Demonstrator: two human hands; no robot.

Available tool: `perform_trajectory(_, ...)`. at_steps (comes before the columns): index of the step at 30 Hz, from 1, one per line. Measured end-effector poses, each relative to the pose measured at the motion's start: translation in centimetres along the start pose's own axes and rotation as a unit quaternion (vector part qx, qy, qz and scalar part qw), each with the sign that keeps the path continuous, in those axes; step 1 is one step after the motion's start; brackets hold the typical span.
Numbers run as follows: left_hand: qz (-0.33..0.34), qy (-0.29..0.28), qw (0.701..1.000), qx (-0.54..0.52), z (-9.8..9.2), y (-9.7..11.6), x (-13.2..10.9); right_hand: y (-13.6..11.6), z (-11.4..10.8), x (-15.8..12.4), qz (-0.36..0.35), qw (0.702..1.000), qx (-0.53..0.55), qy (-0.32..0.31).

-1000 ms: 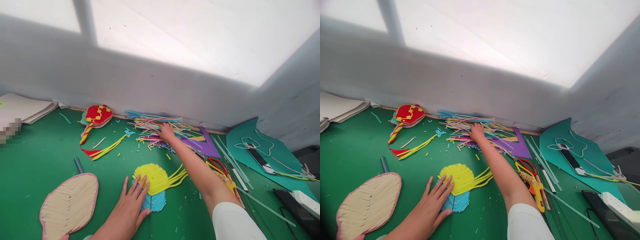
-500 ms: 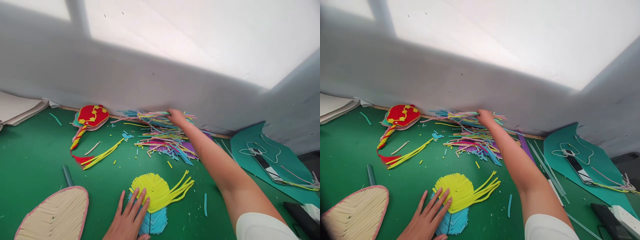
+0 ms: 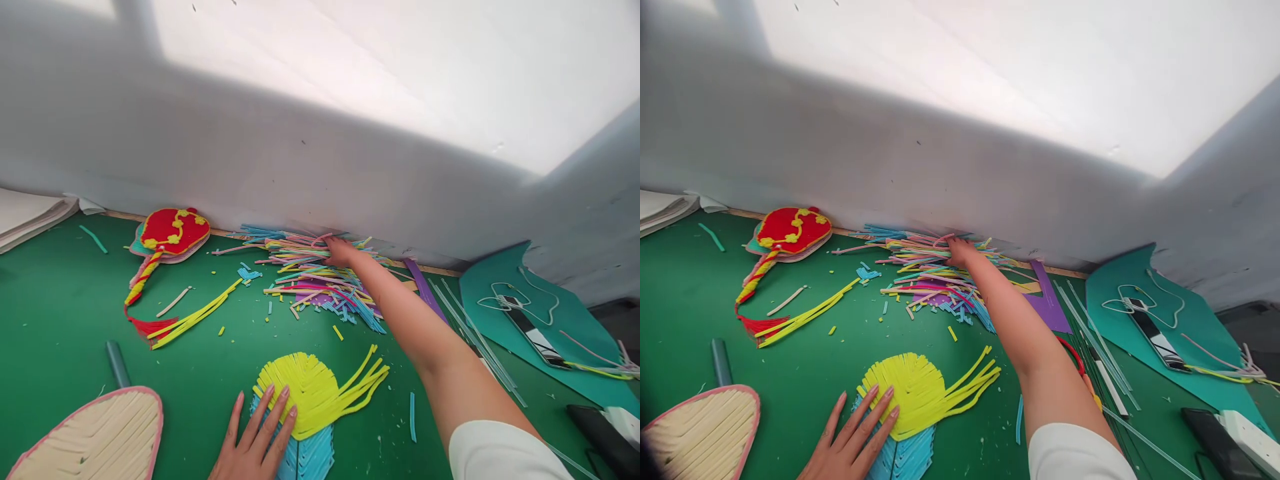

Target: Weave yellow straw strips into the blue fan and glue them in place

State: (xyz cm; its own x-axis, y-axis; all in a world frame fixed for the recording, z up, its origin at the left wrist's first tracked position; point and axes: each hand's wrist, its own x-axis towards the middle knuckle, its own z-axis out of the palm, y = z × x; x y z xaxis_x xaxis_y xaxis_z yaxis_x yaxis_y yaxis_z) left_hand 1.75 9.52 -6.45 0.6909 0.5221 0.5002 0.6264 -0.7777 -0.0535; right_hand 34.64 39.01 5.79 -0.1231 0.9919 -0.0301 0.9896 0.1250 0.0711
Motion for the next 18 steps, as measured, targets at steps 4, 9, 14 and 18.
perform_trajectory(4,0.028,-0.002,1.0,-0.007,-0.3,-0.7,0.0,-0.4,0.0,0.2,0.007,1.0,0.01,0.01)
perform_trajectory(9,-0.003,-0.037,0.999,-0.023,-0.9,-0.4,0.1,0.6,-3.8,0.6,-0.004,0.999,0.044,0.013)
perform_trajectory(14,-0.011,-0.042,0.999,-0.033,-1.1,0.3,0.2,2.4,-7.6,0.7,-0.027,0.996,0.082,-0.007)
perform_trajectory(18,-0.005,-0.036,0.999,-0.027,-1.0,0.0,0.3,3.1,-7.8,0.9,-0.013,0.995,0.095,-0.001)
